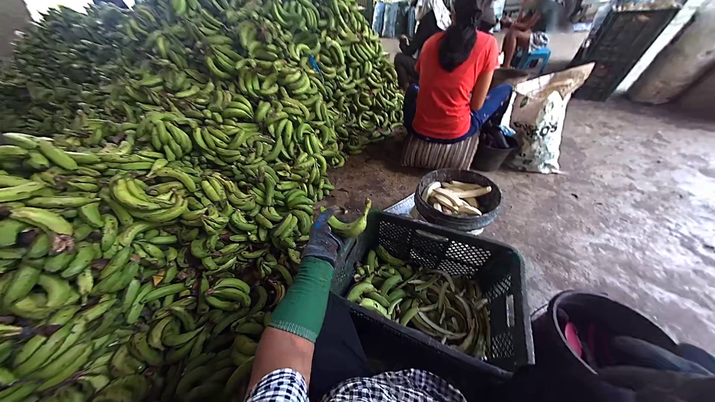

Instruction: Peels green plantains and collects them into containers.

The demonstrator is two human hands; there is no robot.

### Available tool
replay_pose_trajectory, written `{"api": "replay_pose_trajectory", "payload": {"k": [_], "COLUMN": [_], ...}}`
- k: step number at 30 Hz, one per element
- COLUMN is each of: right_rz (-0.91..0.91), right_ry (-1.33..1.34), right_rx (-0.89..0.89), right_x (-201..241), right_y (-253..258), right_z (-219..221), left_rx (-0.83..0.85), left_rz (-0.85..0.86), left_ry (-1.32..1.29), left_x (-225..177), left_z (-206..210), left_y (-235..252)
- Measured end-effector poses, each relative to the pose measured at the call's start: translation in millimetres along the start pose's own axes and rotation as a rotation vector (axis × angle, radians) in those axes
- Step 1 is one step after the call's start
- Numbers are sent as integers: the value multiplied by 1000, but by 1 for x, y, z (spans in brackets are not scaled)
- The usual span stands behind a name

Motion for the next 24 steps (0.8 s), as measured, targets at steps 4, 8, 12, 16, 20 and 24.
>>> {"api": "replay_pose_trajectory", "payload": {"k": [4,8,12,16,20,24], "right_rz": [-21,48,245,288,370,613], "right_ry": [85,151,-205,-343,-393,-398], "right_rx": [105,271,360,640,804,853], "right_x": [-28,-39,-79,-134,-190,-251], "right_y": [-3,11,57,109,132,136], "right_z": [-9,4,43,140,247,307], "left_rx": [-45,-192,-351,-455,-514,-565], "left_rz": [49,90,34,116,136,71], "left_ry": [-90,46,44,-99,65,223], "left_x": [15,44,69,62,62,68], "left_z": [-13,-48,-88,-107,-111,-115], "left_y": [18,30,25,27,20,16]}}
Point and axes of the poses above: each hand's wrist, its own y-axis towards the middle knuckle, its own z-axis out of the palm, x = y × z, the point moved 10 cm from there along y, towards the middle knuckle, and after that the axes turned 4 degrees about y, right-handed, at the moved point
